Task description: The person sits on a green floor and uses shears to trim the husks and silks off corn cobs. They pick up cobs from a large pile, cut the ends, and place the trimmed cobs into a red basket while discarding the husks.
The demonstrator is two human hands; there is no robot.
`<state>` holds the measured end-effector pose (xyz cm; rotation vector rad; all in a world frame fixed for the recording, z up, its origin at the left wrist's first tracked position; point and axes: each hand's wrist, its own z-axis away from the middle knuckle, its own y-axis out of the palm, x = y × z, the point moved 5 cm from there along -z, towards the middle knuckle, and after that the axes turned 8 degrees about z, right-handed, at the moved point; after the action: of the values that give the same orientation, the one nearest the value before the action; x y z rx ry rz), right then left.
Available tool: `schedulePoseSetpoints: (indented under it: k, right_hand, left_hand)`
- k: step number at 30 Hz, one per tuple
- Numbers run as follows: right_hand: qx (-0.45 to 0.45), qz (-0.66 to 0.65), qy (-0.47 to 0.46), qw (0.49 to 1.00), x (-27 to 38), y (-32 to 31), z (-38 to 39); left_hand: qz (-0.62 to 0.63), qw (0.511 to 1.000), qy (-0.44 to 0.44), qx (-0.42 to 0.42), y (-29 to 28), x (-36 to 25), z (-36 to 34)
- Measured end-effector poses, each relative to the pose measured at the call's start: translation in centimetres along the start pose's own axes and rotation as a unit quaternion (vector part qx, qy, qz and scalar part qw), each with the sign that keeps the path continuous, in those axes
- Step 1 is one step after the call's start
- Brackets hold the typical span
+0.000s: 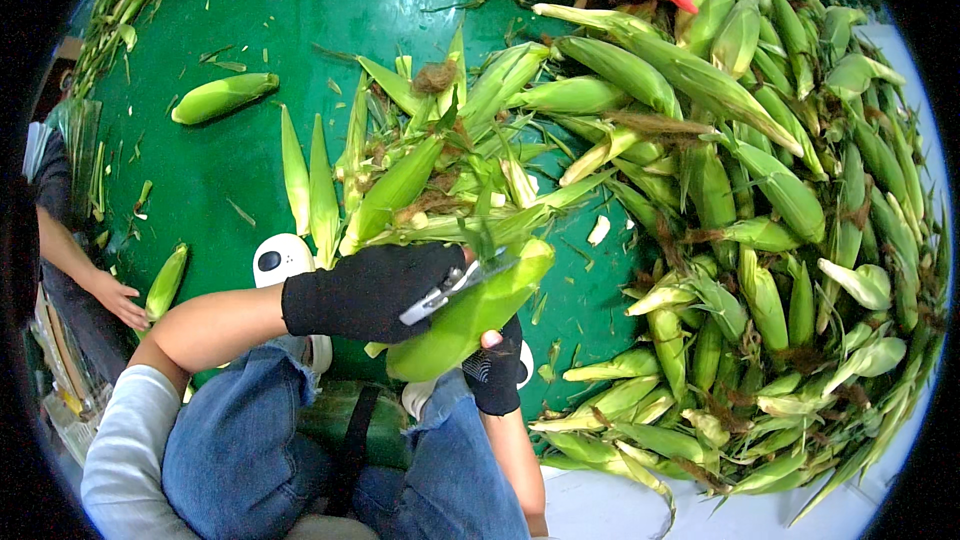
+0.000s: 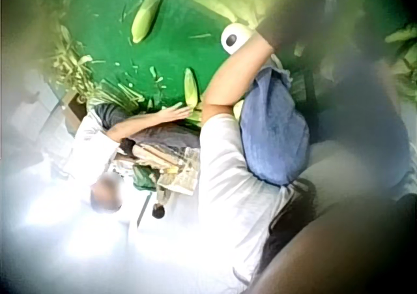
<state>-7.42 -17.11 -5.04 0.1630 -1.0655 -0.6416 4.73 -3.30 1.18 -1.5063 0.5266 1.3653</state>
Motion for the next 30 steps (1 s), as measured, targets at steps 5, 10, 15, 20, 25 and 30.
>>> schedulePoseSetpoints:
  k: [5, 10, 15, 20, 25, 30]
  right_hand:
    - [-0.026, 0.041, -0.026, 0.998, -0.8, 0.6, 1.0]
    - [-0.03, 0.358, -0.15, 0.921, 1.2, 1.4, 1.1]
    - [0.0, 0.422, -0.221, 0.88, 3.5, 3.4, 0.5]
    - [0.032, 0.553, -0.316, 0.771, 5.5, 4.5, 0.2]
    - [0.029, 0.5, -0.277, 0.82, 5.8, 4.5, 0.4]
    - [-0.058, 0.517, -0.273, 0.809, 7.7, 5.1, 0.8]
  left_hand:
    - [0.019, 0.955, -0.015, -0.296, -5.2, 2.7, -0.3]
    - [0.392, 0.912, -0.015, -0.122, -4.0, -1.4, -0.2]
    - [0.319, 0.945, 0.006, -0.066, -4.9, -3.5, 0.9]
    - [0.111, 0.986, 0.016, -0.121, -6.4, -4.8, 1.4]
    - [0.412, 0.902, -0.047, -0.117, -4.3, -1.6, 0.5]
    - [0.558, 0.808, -0.139, -0.129, -3.1, -2.3, 0.9]
